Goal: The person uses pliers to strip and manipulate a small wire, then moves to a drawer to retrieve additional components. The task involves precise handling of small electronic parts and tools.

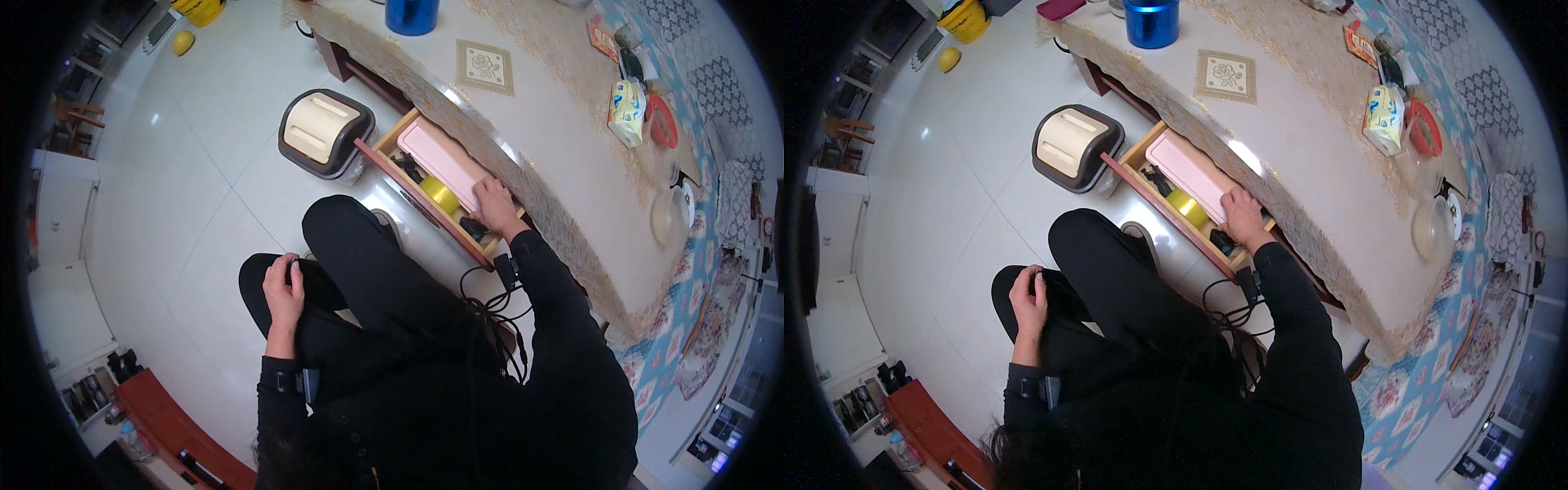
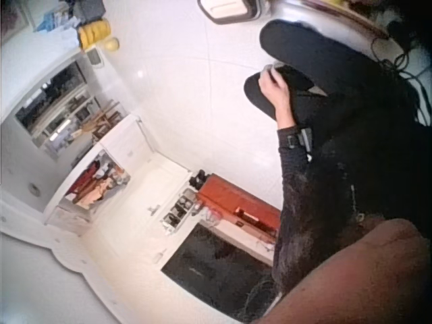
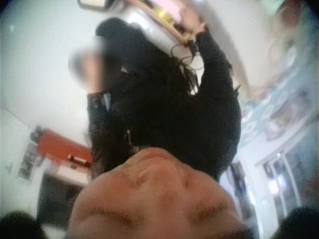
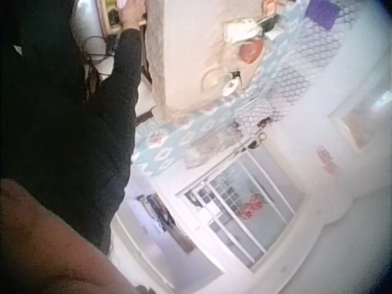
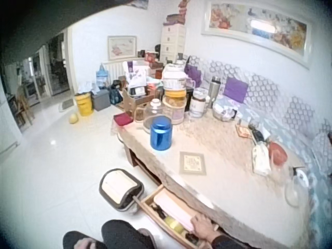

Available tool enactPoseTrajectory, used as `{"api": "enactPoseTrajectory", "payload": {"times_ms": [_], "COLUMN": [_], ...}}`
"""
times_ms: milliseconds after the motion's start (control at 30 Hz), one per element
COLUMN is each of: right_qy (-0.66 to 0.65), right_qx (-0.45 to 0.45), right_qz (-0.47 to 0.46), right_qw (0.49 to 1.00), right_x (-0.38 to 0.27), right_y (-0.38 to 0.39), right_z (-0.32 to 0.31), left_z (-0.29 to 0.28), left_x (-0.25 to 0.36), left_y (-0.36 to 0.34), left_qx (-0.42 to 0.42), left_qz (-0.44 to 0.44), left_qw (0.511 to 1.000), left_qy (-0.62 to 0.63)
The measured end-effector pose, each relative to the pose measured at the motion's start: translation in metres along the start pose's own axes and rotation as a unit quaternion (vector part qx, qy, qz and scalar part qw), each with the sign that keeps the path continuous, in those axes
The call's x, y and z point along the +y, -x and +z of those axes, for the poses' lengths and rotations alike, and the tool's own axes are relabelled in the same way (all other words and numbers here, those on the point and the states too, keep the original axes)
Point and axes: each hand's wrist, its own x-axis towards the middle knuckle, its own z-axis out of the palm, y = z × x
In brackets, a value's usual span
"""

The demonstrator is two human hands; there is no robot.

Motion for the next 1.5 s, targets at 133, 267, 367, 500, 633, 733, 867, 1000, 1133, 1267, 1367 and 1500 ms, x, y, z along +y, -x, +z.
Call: {"api": "enactPoseTrajectory", "payload": {"times_ms": [133,267,367,500,633,733,867,1000,1133,1267,1367,1500], "right_qy": [-0.045,-0.001,0.002,-0.039,-0.062,-0.068,-0.058,-0.055,-0.063,-0.076,-0.084,-0.101], "right_qx": [-0.002,0.045,0.161,0.171,0.136,0.116,0.118,0.121,0.120,0.126,0.133,0.142], "right_qz": [-0.006,-0.058,-0.052,-0.050,-0.069,-0.051,-0.053,-0.055,-0.053,-0.067,-0.076,-0.083], "right_qw": [0.999,0.997,0.986,0.983,0.986,0.990,0.990,0.990,0.989,0.987,0.985,0.981], "right_x": [0.006,-0.002,-0.008,0.001,0.010,0.008,0.006,0.006,0.007,0.009,0.012,0.015], "right_y": [0.002,0.008,0.010,0.010,0.011,0.011,0.010,0.010,0.011,0.011,0.010,0.010], "right_z": [-0.009,-0.014,-0.014,-0.023,-0.038,-0.044,-0.046,-0.045,-0.044,-0.045,-0.045,-0.044], "left_z": [0.005,0.008,0.009,0.011,0.010,0.009,0.008,0.007,0.013,0.045,0.081,0.140], "left_x": [-0.001,0.000,0.001,0.002,0.003,0.003,0.002,0.004,0.027,0.079,0.115,0.144], "left_y": [-0.002,-0.005,-0.006,-0.008,-0.008,-0.006,-0.005,-0.008,-0.020,-0.044,-0.074,-0.106], "left_qx": [-0.019,-0.024,-0.032,-0.030,-0.040,-0.034,-0.033,-0.035,-0.059,-0.127,-0.243,-0.291], "left_qz": [-0.006,0.003,-0.007,0.011,-0.009,-0.009,-0.006,0.005,-0.045,-0.056,-0.177,-0.309], "left_qw": [1.000,0.999,0.999,0.999,0.999,0.999,0.999,0.999,0.996,0.963,0.850,0.694], "left_qy": [-0.017,-0.021,-0.015,-0.024,-0.029,-0.030,-0.030,-0.038,0.044,0.229,0.432,0.583]}}
